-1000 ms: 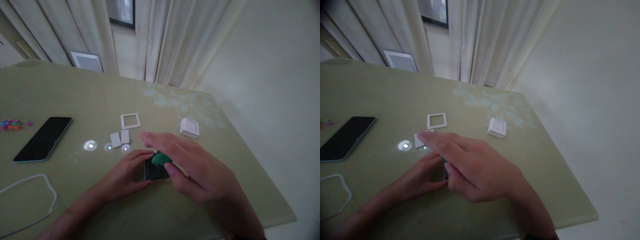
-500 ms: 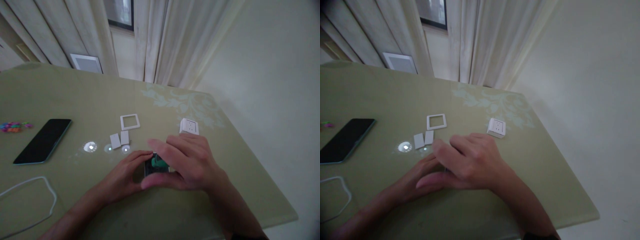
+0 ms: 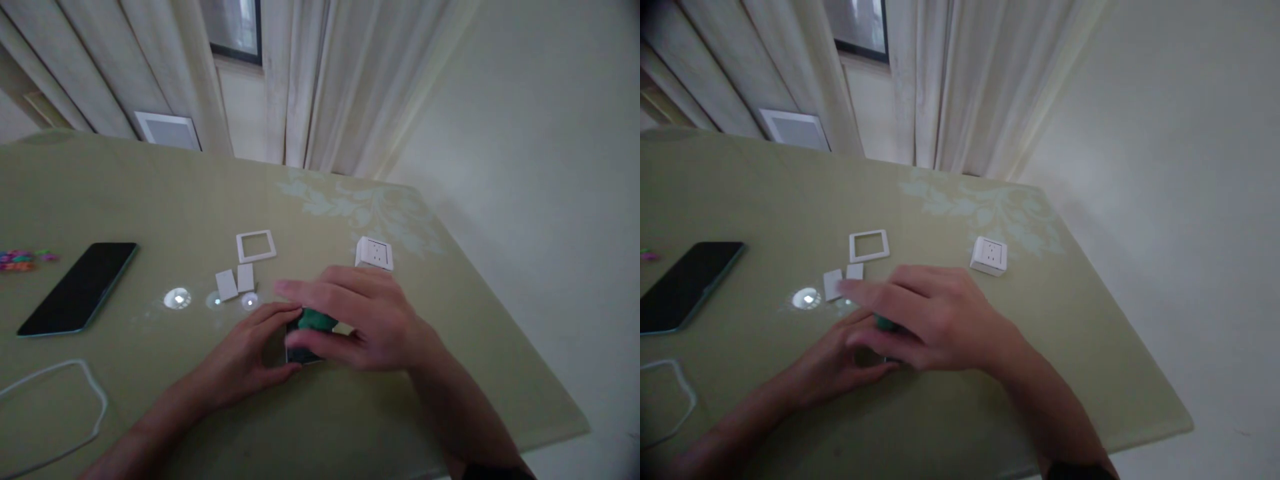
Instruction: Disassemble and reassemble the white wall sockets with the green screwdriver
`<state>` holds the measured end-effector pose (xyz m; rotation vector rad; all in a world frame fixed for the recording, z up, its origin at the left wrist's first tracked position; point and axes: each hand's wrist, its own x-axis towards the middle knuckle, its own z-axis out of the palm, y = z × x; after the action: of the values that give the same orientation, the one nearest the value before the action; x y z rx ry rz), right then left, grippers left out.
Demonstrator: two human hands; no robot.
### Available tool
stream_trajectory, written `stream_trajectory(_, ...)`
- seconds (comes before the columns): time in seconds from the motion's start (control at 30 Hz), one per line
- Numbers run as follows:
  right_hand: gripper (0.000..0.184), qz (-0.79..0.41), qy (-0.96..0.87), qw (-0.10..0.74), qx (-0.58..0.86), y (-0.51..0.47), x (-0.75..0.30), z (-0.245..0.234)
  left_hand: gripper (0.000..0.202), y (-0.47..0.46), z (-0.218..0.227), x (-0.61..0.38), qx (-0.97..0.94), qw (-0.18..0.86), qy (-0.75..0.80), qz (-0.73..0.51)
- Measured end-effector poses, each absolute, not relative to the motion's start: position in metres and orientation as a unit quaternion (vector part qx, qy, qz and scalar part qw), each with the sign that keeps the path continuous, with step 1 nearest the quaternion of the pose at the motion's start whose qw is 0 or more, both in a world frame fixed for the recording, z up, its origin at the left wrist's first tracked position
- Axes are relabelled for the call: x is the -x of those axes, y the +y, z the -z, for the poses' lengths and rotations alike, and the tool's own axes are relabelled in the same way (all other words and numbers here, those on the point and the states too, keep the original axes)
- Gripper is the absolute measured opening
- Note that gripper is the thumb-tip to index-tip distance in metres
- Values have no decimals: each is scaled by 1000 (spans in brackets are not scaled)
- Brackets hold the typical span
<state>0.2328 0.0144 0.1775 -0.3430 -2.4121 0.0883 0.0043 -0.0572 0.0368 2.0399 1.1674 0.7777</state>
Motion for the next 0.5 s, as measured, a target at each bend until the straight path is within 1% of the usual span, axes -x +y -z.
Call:
stream_trajectory(0.03, 27, 31, -910, 391, 135, 14, -232, -176, 67, -57, -38, -4, -776, 334, 444, -299)
stream_trajectory(0.07, 30, 81, -900, 406, 137, 14, -232, -175, 66, -56, -39, -5, -774, 342, 438, -303)
stream_trajectory(0.1, 34, 86, -907, 387, 145, 14, -232, -175, 66, -56, -39, -5, -775, 346, 430, -307)
stream_trajectory(0.13, 41, 65, -919, 357, 152, 15, -233, -176, 68, -56, -40, -5, -777, 345, 425, -311)
stream_trajectory(0.2, 54, -41, -945, 294, 140, 19, -234, -177, 72, -55, -39, -5, -783, 330, 425, -312)
stream_trajectory(0.23, 54, -93, -947, 284, 120, 22, -235, -176, 74, -55, -39, -5, -785, 322, 429, -310)
stream_trajectory(0.27, 51, -128, -943, 292, 97, 26, -235, -174, 76, -55, -38, -5, -787, 313, 432, -310)
stream_trajectory(0.3, 44, -133, -936, 317, 80, 29, -235, -171, 76, -55, -38, -4, -788, 308, 434, -309)
stream_trajectory(0.33, 35, -96, -921, 368, 78, 32, -235, -167, 75, -55, -38, -4, -788, 308, 435, -308)
stream_trajectory(0.37, 26, -25, -904, 419, 78, 33, -235, -165, 73, -56, -38, -4, -788, 312, 434, -305)
stream_trajectory(0.4, 23, 51, -891, 445, 73, 33, -235, -164, 70, -56, -38, -4, -787, 318, 434, -302)
stream_trajectory(0.43, 27, 98, -887, 447, 67, 31, -236, -165, 68, -56, -39, -4, -786, 325, 432, -301)
stream_trajectory(0.47, 32, 112, -896, 425, 68, 29, -236, -167, 67, -56, -39, -4, -785, 330, 429, -300)
stream_trajectory(0.5, 39, 88, -916, 384, 73, 26, -236, -170, 67, -55, -39, -4, -786, 333, 426, -300)
